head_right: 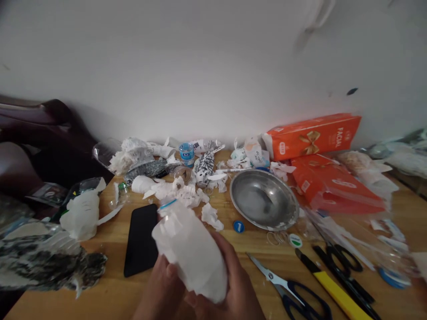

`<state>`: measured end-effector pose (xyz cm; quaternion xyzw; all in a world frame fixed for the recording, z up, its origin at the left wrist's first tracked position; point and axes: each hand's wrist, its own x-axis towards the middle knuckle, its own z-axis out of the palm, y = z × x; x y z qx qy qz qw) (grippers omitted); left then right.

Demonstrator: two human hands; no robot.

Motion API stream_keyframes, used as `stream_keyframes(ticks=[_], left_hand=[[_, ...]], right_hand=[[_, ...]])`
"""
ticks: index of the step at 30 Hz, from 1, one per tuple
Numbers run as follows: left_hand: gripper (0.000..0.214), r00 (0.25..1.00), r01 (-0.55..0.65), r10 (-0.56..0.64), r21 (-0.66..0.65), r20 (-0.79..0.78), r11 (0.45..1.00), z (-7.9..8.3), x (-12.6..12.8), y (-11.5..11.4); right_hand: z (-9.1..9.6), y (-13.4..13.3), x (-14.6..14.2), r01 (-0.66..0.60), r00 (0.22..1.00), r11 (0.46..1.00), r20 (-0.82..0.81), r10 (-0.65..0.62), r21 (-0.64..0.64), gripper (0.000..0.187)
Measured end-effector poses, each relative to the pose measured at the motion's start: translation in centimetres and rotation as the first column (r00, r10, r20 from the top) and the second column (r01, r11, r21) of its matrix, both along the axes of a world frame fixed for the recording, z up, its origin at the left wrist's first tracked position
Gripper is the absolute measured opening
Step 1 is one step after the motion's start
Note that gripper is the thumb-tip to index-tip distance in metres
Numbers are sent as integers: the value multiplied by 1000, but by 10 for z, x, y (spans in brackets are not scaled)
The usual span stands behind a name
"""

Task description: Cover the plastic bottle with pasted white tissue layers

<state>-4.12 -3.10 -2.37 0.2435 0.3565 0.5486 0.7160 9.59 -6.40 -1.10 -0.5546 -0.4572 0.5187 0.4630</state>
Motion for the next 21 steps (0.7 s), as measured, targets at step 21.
stream_keyframes(ticks=[21], left_hand=[[69,969,-103,172,-341,176,934,17,2,11]], right_hand=[[-7,6,0,-200,846,980,501,182,-18,70]])
